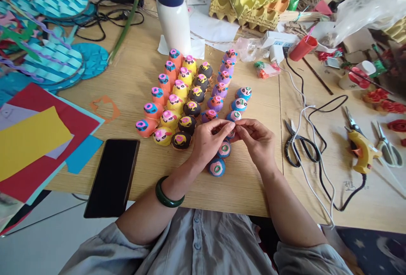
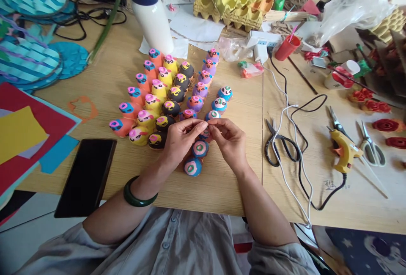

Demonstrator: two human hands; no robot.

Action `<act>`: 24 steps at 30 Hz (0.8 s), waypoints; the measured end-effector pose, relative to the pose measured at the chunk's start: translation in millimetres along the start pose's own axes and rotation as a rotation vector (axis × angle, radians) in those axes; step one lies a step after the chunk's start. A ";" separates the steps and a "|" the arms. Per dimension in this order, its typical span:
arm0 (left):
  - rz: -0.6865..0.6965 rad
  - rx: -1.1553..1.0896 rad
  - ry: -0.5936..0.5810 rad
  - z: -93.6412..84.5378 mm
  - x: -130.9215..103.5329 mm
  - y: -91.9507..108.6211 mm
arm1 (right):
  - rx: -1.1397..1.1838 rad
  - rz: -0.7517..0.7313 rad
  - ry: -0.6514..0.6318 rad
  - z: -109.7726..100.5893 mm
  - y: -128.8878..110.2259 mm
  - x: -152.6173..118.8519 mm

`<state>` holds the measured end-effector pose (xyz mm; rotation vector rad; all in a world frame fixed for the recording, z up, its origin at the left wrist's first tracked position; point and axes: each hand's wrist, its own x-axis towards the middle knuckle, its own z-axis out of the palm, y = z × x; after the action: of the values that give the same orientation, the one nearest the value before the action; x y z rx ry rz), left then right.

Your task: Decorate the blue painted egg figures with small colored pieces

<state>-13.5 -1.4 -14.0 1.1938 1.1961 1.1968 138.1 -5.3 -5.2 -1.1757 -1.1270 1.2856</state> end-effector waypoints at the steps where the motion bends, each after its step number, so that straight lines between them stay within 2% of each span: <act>1: -0.008 -0.004 0.002 0.1 -0.1 0.1 | 0.002 0.005 0.003 -0.1 0.0 0.2; 8: -0.076 -0.109 -0.021 2.3 0.6 3.6 | 0.069 0.038 0.010 -0.2 -4.4 1.1; 15: -0.069 -0.171 -0.073 1.6 2.1 0.1 | 0.045 0.057 0.003 -2.6 -2.2 1.7; 24: -0.107 -0.146 -0.043 0.6 2.6 -0.3 | 0.061 0.050 0.038 -1.6 -7.5 0.8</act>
<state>-12.9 1.2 -14.3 1.0297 1.1076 1.1527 140.3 -4.1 2.1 -1.1852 -1.0290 1.3214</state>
